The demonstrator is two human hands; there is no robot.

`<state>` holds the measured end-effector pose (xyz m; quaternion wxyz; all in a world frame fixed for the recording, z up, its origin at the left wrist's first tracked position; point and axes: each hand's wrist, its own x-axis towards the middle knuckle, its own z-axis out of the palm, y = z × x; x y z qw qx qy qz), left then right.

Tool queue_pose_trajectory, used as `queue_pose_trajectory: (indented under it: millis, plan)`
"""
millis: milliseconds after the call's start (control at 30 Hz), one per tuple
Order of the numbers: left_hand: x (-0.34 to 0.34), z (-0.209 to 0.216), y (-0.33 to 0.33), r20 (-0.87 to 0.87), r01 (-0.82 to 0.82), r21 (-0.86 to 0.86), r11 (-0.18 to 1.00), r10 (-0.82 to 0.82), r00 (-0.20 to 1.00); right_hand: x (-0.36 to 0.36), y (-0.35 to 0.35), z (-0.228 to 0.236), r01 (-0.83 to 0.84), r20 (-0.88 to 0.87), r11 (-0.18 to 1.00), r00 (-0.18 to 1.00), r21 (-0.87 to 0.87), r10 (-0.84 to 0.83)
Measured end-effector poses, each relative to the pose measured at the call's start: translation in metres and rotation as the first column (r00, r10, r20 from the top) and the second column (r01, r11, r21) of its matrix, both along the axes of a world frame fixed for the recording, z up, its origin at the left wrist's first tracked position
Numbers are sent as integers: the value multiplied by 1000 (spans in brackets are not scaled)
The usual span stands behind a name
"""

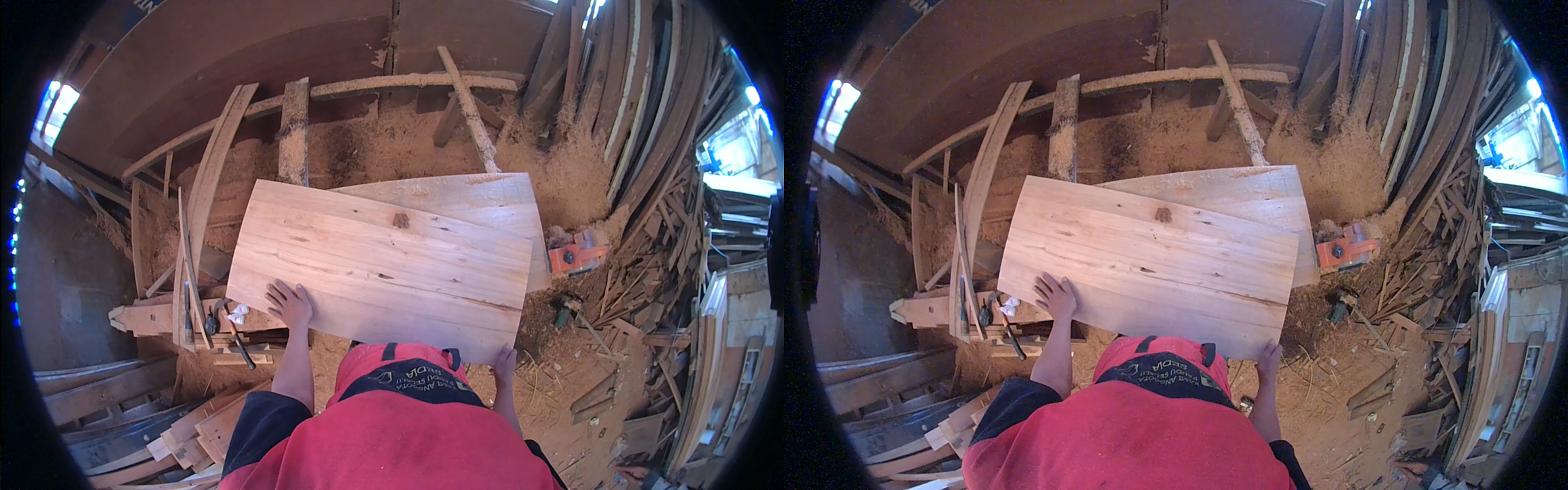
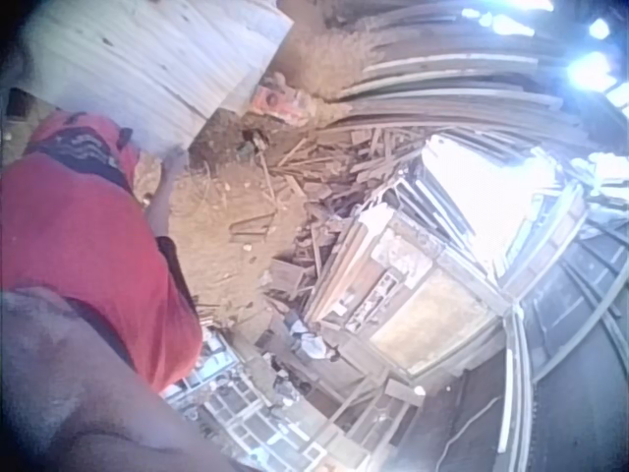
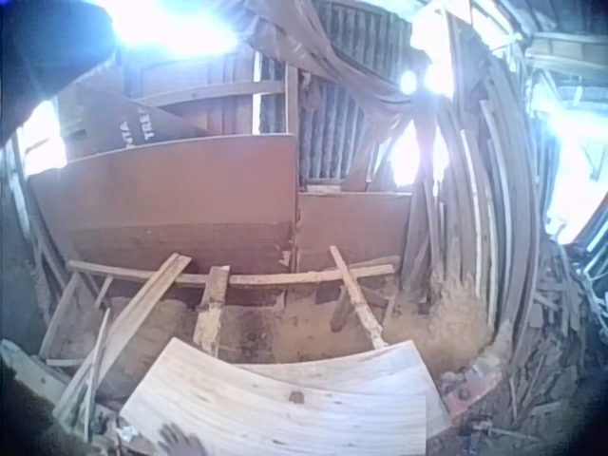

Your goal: The person sands the surface of two wooden planks using an electric belt sander, applying glue to a small area and then continuing to sand the wood.

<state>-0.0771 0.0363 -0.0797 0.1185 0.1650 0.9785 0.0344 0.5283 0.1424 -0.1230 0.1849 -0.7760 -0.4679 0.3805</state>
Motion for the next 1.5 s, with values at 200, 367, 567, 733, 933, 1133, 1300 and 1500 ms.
queue_pose_trajectory:
  millis: [200, 367, 567, 733, 933, 1133, 1300, 1500]
  plan:
    - [-2, 2, -3, 1, -6, -11, 1000, 6, 1000, -11, -1, 12, -27, 19, 998, 999, 53, 26]
    - [0, 2, 2, 15, -8, -18, 1000, 8, 1000, -5, 0, 10, -46, 74, 997, 996, 58, 42]
    - [-2, -2, -1, 0, -11, -17, 1000, 11, 1000, -7, 1, 9, -11, 23, 999, 1000, 42, 10]
    - [-1, -2, -1, -6, -1, -15, 1000, 1, 1000, -7, 1, 10, 33, 0, 999, 999, 19, -33]
    - [-3, -4, -3, -23, -2, -10, 1000, 1, 1000, -14, 1, 24, -61, 66, 996, 996, 59, 58]
    - [-1, -4, 0, -3, -2, 0, 1000, 2, 1000, -18, 1, 32, -64, 47, 991, 997, 114, 59]
    - [-3, -4, -3, -7, -9, -8, 1000, 9, 1000, -21, 1, 33, -38, 32, 998, 999, 57, 37]
    - [-1, -1, 2, 12, -9, -9, 1000, 9, 1000, -6, 0, 13, -35, 45, 997, 998, 72, 32]
